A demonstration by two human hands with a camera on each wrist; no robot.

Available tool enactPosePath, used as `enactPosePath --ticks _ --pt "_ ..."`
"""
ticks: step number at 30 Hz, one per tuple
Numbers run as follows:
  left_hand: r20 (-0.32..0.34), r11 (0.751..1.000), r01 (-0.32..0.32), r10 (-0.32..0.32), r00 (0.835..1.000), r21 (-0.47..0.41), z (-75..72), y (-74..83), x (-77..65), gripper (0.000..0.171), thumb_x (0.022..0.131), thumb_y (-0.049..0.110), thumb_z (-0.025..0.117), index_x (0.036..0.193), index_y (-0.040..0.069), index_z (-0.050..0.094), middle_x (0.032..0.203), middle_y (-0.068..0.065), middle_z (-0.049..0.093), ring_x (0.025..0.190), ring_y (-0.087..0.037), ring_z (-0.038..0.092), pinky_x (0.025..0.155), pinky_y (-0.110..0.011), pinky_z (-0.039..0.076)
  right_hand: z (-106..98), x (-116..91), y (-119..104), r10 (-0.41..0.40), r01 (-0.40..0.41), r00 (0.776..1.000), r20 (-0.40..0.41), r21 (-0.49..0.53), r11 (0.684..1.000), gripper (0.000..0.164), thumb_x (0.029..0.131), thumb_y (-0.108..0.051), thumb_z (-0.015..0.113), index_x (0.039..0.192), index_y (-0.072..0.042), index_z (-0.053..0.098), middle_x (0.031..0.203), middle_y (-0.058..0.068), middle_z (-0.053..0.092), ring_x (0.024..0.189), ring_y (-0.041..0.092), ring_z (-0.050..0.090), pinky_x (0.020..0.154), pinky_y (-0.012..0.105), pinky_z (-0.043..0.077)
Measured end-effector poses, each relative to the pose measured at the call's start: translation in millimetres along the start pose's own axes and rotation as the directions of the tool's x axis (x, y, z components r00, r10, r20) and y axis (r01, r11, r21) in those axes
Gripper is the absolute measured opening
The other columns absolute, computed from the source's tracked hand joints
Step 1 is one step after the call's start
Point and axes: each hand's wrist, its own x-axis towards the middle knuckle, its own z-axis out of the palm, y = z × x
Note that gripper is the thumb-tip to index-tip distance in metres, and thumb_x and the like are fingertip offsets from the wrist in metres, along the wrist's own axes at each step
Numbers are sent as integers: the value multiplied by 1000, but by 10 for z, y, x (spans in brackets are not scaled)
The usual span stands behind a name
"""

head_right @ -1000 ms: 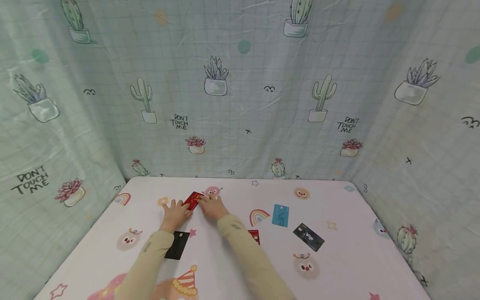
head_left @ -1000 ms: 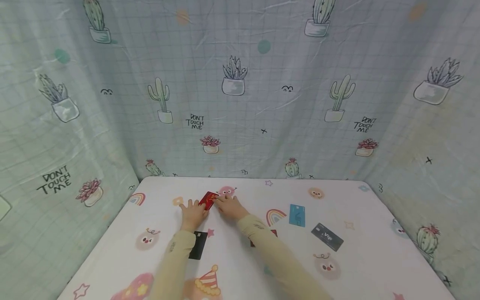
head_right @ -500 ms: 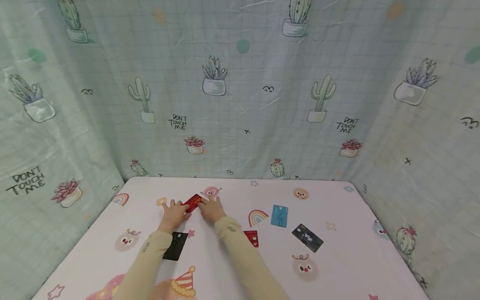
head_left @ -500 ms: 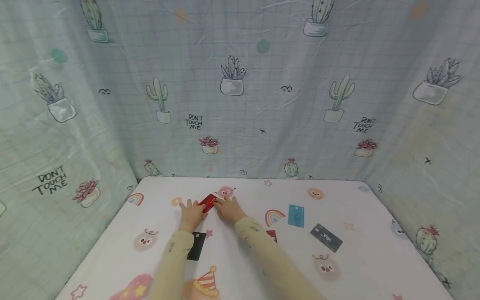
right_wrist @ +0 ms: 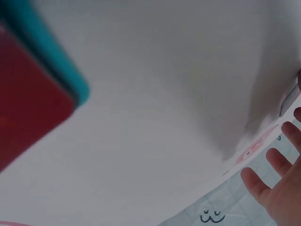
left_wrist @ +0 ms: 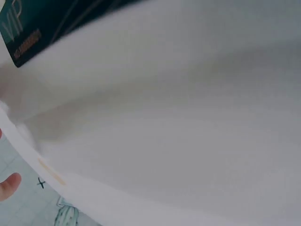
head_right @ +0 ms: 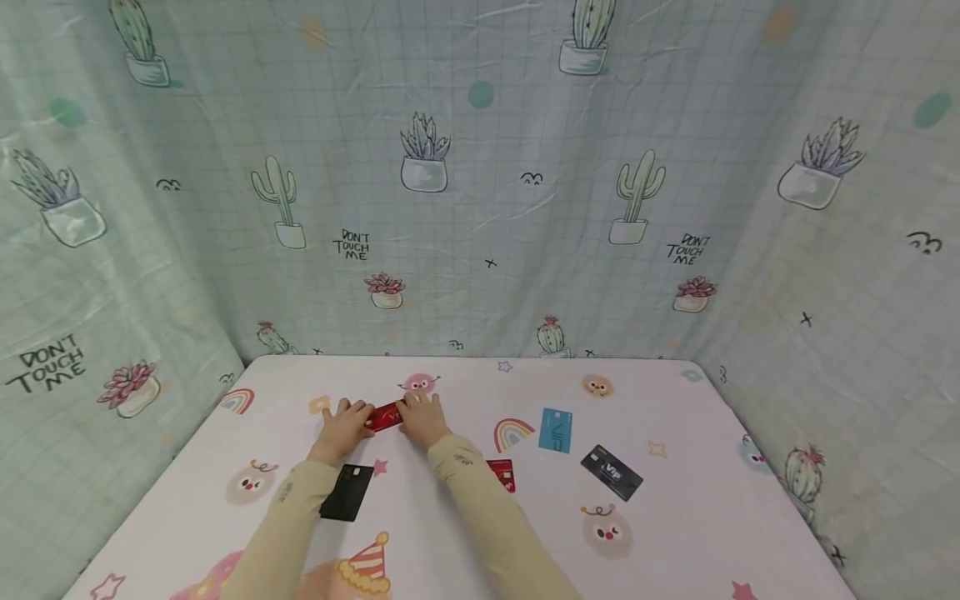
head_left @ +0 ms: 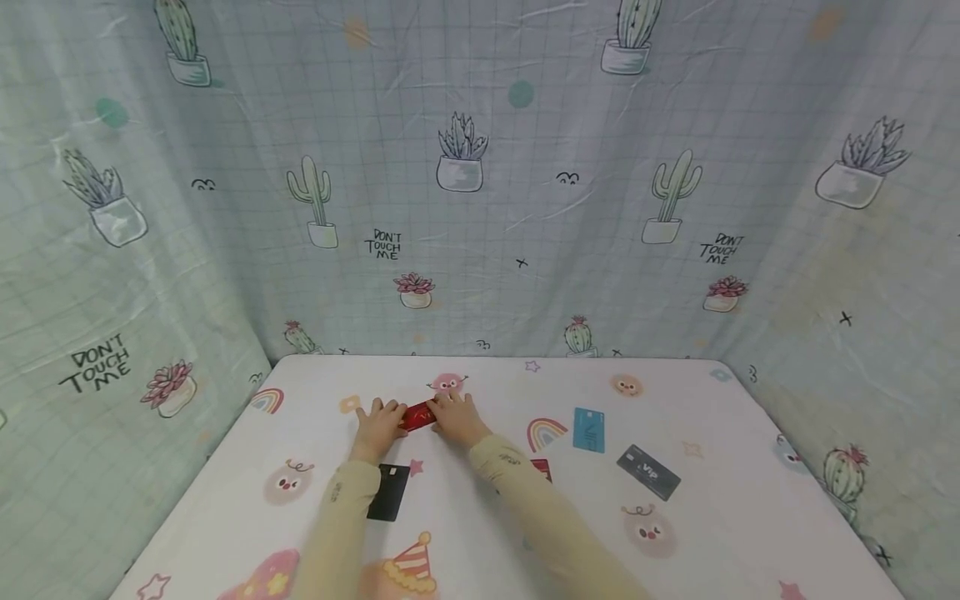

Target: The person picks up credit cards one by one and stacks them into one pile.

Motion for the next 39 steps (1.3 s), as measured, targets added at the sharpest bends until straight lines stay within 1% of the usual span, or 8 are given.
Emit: enactPosePath --ticks 5,8,16,24,29,33,36,39 --pt "56 1000 12 -11 998 -24 -7 -25 21 40 69 32 70 102 12 60 100 -6 60 92 -25 45 84 -62 35 31 -15 17 67 -69 995 68 34 997 56 87 -50 45 136 -26 35 139 -8 39 131 19 33 101 45 33" --pt "91 999 22 -19 996 -29 -12 -51 29 41 69 34 69 103 12 60 102 -4 60 93 -24 43 86 -61 34 34 -13 20 81 -85 993 83 44 995 58 86 -52 44 136 -26 35 139 -7 39 132 20 31 102 46 32" --pt "81 1000 -13 13 997 -1 5 -123 -11 46 67 42 69 100 11 60 98 -5 59 91 -24 45 84 -56 37 -13 -29 -3 82 -77 993 81 -59 995 62 82 -58 42 137 -30 33 138 -9 40 131 18 32 101 43 33" --pt "120 1000 -5 5 993 1 37 -127 -2 52 68 48 66 102 9 60 104 -7 57 95 -25 45 86 -59 35 -7 -18 6 94 -92 988 123 -25 995 61 82 -58 44 136 -33 33 141 -8 36 133 20 29 103 44 31" --pt "95 999 -14 10 995 35 45 -105 12 53 68 49 66 103 10 58 103 -7 56 95 -25 45 85 -58 36 -11 -6 33 71 -68 994 88 -33 997 59 81 -58 44 133 -30 38 139 -7 38 131 20 31 101 43 33" --pt "75 998 -31 27 997 55 51 -98 21 54 67 50 66 103 10 58 102 -7 56 93 -25 44 83 -55 38 -11 -8 59 16 -13 999 40 -77 997 56 82 -59 42 128 -27 43 134 -8 43 128 19 36 98 41 37" --pt "72 996 -44 39 997 74 55 -100 26 56 67 51 66 106 11 57 103 -7 56 94 -25 44 82 -53 40 -9 -7 71 -21 23 1000 20 -92 996 56 83 -57 42 129 -27 42 134 -9 44 127 18 37 98 40 38" --pt "81 995 -54 48 996 79 50 -96 25 58 68 50 65 110 11 57 105 -8 56 95 -26 44 82 -53 40 3 2 77 -30 32 999 19 -87 996 59 82 -57 43 133 -27 38 135 -9 44 128 19 36 99 40 37"
